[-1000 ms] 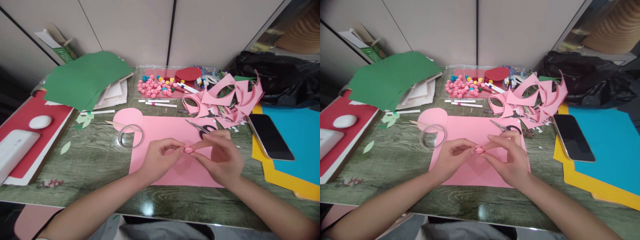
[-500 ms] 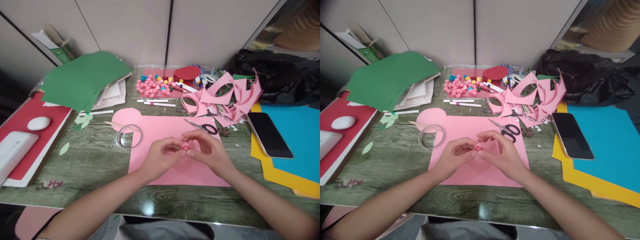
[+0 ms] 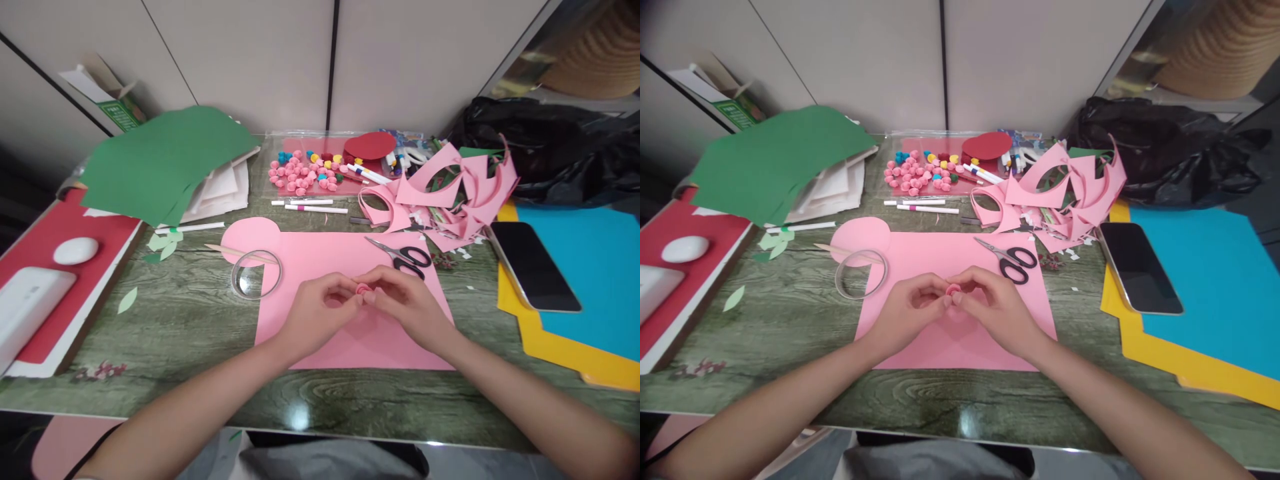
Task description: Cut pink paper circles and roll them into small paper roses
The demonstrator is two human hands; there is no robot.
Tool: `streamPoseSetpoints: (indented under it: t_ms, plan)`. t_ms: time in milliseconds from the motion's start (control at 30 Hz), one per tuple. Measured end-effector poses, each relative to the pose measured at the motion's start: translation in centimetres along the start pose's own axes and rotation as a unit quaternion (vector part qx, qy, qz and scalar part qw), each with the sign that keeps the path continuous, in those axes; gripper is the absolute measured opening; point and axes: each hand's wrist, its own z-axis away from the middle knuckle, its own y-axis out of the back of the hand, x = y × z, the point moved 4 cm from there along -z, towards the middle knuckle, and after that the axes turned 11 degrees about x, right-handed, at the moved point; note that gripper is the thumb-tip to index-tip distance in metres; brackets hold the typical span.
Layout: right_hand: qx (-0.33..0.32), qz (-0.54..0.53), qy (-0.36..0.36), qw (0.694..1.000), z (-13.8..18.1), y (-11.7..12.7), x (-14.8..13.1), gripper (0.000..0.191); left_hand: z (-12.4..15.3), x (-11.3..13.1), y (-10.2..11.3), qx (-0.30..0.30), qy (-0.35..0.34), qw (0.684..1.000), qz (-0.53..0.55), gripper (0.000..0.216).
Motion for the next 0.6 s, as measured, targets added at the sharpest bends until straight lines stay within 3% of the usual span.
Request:
streamPoseSetpoints:
  t_ms: [133, 400, 600]
  plan:
    - [-0.024, -0.008, -0.015, 1.0, -0.3, -0.1, 0.6, 0.014, -0.3, -0.2, 0.1, -0.003, 0.009, 1.0, 0.007, 0.016]
    - [0.003, 0.041, 0.033, 0.999, -0.2, 0.4, 0.4, 0.026, -0.3, 0.0, 0.2, -0.009, 0.018, 0.999, 0.034, 0.027]
    - [-0.082, -0.002, 0.006, 0.997, -1.2, 0.7, 0.4, 0.025, -1.0, -0.3, 0.4, -0.017, 0.051, 0.996, 0.078, 0.026]
